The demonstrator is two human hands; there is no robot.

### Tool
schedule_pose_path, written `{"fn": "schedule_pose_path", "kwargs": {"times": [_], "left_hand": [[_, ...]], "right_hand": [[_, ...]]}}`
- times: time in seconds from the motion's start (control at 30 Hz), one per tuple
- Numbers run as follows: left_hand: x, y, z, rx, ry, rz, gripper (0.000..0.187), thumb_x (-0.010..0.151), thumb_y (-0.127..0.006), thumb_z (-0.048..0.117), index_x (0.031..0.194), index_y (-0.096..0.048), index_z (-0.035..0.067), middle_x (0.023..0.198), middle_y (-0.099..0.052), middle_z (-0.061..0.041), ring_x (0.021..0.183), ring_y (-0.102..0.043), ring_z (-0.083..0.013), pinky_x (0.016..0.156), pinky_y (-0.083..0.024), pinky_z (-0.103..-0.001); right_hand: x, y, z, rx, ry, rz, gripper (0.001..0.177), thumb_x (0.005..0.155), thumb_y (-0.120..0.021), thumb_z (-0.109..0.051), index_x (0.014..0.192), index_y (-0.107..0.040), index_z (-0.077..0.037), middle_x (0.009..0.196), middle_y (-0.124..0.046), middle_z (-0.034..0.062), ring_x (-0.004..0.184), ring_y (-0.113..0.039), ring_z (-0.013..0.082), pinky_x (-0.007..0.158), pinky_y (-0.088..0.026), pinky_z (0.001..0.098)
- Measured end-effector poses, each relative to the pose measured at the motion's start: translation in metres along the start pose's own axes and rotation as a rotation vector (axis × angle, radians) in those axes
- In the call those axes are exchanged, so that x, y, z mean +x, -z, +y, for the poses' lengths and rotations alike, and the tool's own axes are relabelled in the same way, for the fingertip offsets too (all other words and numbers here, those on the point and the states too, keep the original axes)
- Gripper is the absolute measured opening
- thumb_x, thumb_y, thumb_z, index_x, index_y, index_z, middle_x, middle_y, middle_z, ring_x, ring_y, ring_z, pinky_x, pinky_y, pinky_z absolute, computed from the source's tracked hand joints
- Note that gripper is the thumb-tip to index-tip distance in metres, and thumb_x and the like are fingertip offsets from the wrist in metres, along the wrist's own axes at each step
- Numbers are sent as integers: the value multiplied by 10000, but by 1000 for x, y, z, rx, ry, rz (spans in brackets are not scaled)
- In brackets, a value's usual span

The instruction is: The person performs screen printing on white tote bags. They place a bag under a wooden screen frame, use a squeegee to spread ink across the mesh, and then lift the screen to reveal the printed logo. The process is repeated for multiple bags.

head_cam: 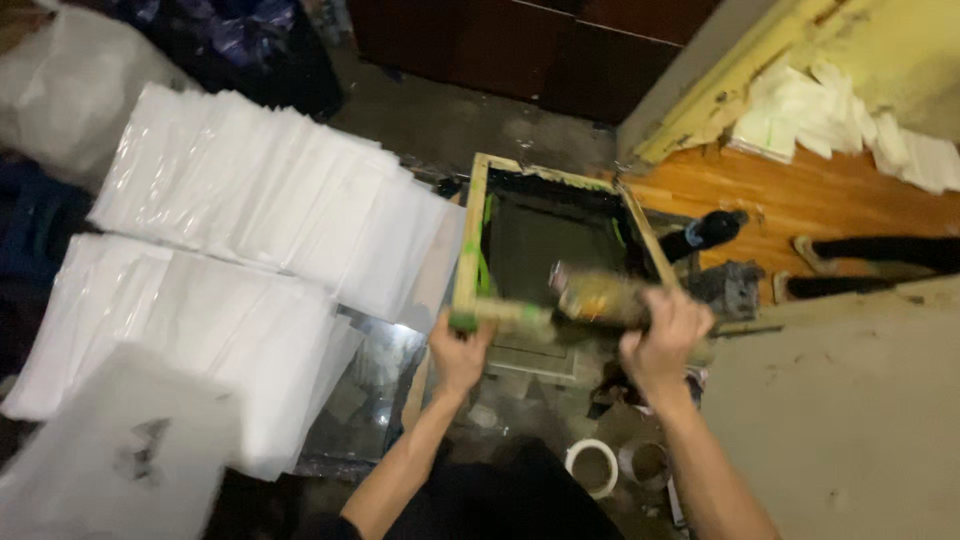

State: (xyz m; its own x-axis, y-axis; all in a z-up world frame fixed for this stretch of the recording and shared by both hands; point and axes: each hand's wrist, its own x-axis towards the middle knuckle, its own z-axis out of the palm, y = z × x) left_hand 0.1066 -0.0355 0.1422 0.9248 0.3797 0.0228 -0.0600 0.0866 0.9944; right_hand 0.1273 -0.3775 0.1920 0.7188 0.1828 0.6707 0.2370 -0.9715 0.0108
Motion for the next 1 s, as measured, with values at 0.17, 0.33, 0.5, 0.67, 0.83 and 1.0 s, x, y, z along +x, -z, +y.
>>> {"fn": "schedule_pose_path", "kwargs": {"times": [0.17, 0.33, 0.5, 0.67, 0.83, 1.0], "left_hand": [[53, -19, -8, -93, -196, -290, 431, 1088, -653, 438, 1315, -600, 75, 866, -682, -52, 776, -697, -160, 706, -630, -377], [38, -5, -89, 530, 121, -329, 437, 1098, -643, 237, 1371, -583, -98, 1026, -744, -342, 1019, -744, -534, 829, -585, -603], [-14, -13, -143, 1018, 169, -293, 271, 1088, -630, 357, 1206, -630, 114, 1112, -686, -150, 1122, -734, -405, 957, -568, -558], [-5, 13, -151, 849, 266, -225, 255, 1048, -627, 397, 1069, -632, 142, 1049, -739, -121, 1067, -701, -400, 931, -499, -544], [3, 136, -151, 854, 261, -89, 303, 985, -681, 541, 965, -652, 240, 786, -784, 10, 803, -767, -302, 735, -525, -469], [27, 297, -101, 901, 533, 453, 372, 895, -831, 590, 918, -779, 222, 923, -831, -47, 937, -783, -305, 863, -547, -449]], "right_hand": [[133, 18, -3, 159, -64, 212, 412, 891, -452, -178, 1244, -653, -107, 1081, -560, 80, 975, -599, 326, 972, -372, 444], [189, 12, 20, 216, -70, 104, 742, 573, -522, -65, 1306, -639, -75, 1113, -548, 101, 1008, -592, 352, 957, -409, 470], [235, 20, 23, 202, -27, 51, 767, 549, -743, 61, 1303, -641, -40, 1150, -592, 146, 1069, -622, 400, 948, -448, 535], [273, 39, 7, 206, -58, 46, 586, 676, -589, -95, 1258, -607, -26, 1115, -601, 185, 1041, -564, 398, 809, -376, 488], [280, 24, 28, 196, 39, 27, 651, 726, -712, -114, 1362, -632, -2, 1233, -670, 225, 1108, -629, 463, 841, -456, 571], [279, 26, 34, 131, 68, 8, 570, 827, -826, -57, 1370, -671, 23, 1243, -686, 246, 1116, -645, 469, 876, -438, 537]]}}
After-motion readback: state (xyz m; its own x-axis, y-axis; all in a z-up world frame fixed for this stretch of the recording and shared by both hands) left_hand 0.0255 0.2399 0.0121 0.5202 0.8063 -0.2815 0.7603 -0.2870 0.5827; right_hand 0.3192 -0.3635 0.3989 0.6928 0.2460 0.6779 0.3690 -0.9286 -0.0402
